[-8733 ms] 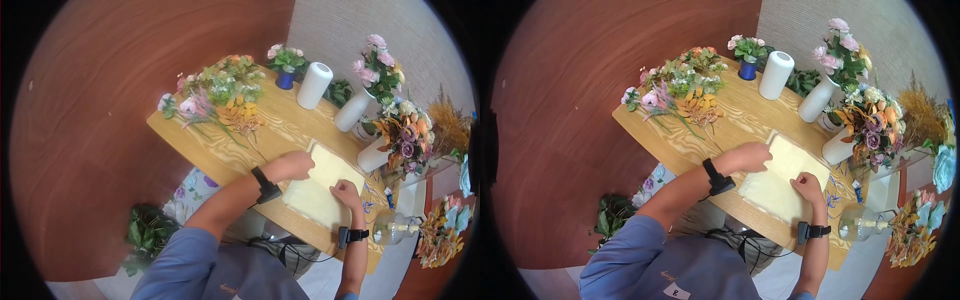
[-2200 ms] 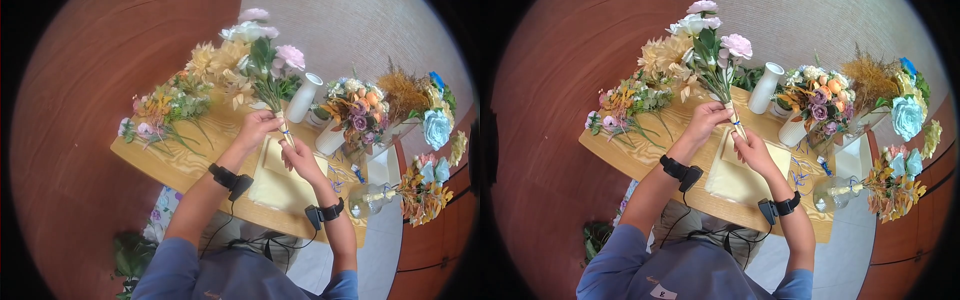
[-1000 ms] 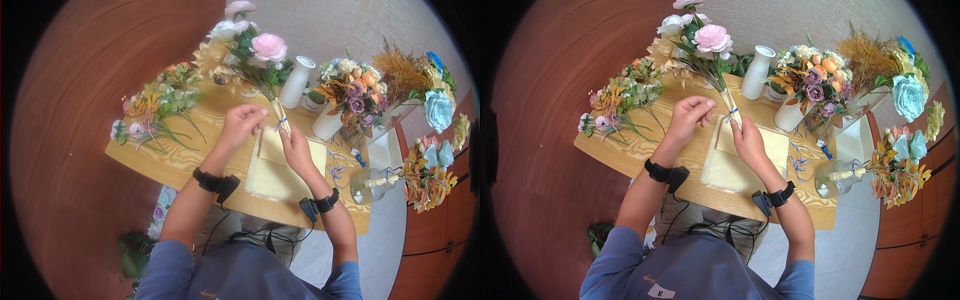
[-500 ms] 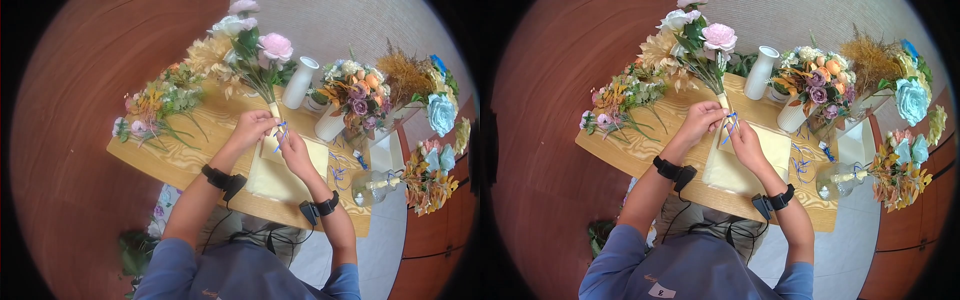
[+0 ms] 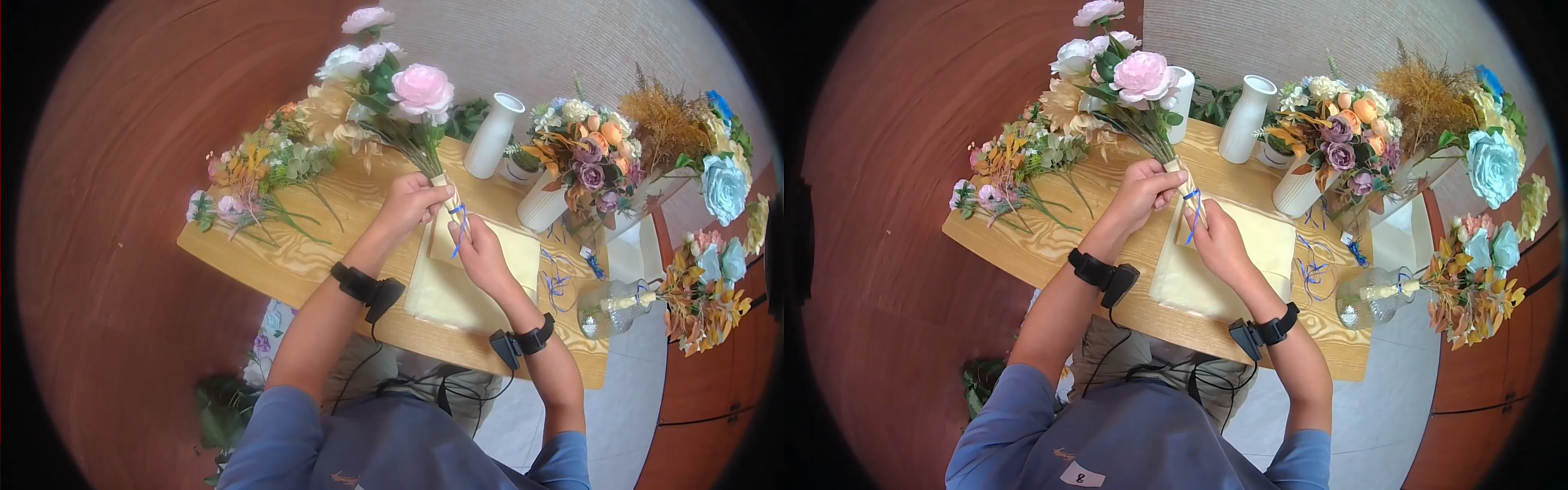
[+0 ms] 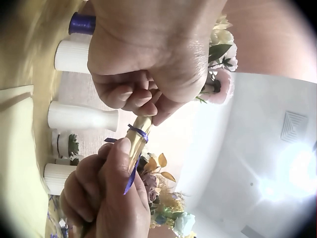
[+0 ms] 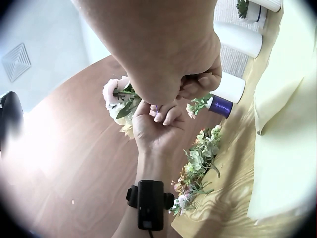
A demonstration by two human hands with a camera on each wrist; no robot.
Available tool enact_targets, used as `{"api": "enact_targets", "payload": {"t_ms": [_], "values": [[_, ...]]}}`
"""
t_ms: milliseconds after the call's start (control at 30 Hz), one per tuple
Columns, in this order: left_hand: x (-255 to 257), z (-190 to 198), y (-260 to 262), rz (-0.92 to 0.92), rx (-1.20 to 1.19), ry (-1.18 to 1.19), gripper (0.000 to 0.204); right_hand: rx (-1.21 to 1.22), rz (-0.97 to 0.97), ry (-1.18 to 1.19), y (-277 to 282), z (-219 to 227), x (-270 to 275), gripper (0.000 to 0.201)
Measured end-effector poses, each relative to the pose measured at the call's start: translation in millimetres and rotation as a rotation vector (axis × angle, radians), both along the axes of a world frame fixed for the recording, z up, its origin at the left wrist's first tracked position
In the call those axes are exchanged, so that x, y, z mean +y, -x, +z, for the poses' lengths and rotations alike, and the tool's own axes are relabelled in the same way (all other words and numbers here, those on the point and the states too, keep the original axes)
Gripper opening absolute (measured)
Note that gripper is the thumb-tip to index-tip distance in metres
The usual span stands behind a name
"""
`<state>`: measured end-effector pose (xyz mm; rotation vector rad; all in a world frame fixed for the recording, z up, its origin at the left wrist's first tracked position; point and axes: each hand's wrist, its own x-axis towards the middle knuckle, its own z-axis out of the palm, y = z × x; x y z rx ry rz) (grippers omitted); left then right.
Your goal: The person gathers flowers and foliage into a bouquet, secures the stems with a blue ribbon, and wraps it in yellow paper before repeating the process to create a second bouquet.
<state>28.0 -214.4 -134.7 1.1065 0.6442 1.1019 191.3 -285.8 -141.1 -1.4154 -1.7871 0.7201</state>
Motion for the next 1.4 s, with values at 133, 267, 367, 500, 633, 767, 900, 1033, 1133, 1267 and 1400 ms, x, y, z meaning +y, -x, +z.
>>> {"api": "enact_targets", "payload": {"t_ms": [133, 267, 367, 500, 633, 767, 900, 1033, 1133, 1267, 1400], "values": [[2, -4, 2, -0.018, -0.01, -0.012, 0.013, 0.033, 0.026, -0.036, -2, -2, 1, 0.027], [-3, -2, 12, -0.207, -0.207, -0.006, 0.012, 0.27, 0.155, 0.086, -3, 3, -4, 0.025], [4, -10, 15, -0.386, -0.365, -0.003, 0.025, 0.45, 0.247, 0.367, -2, 15, -8, 0.028], [5, -11, 16, -0.492, -0.223, -0.052, 0.032, 0.62, 0.31, 0.493, -2, 27, -12, 0.025], [1, -6, 16, -0.361, 0.02, -0.147, 0.021, 0.686, 0.31, 0.541, -8, 28, -10, 0.023], [-2, 1, 22, -0.145, 0.25, -0.206, 0.012, 0.689, 0.252, 0.501, -15, 22, -3, 0.024], [-10, 18, 30, -0.01, 0.363, -0.296, 0.01, 0.616, 0.134, 0.407, -21, 11, 5, 0.028], [-16, 37, 38, -0.066, 0.091, -0.24, 0.009, 0.498, -0.011, 0.343, -27, -2, 13, 0.031], [-17, 45, 41, -0.001, -0.186, -0.191, 0.009, 0.453, -0.055, 0.328, -31, -8, 15, 0.03], [-3, 30, 45, 0.408, 0.114, -0.188, 0.012, 0.465, -0.041, 0.316, -34, -8, 13, 0.03], [2, 6, 38, 0.29, 0.155, -0.04, 0.011, 0.524, 0.001, 0.338, -30, 0, 9, 0.029]]}}
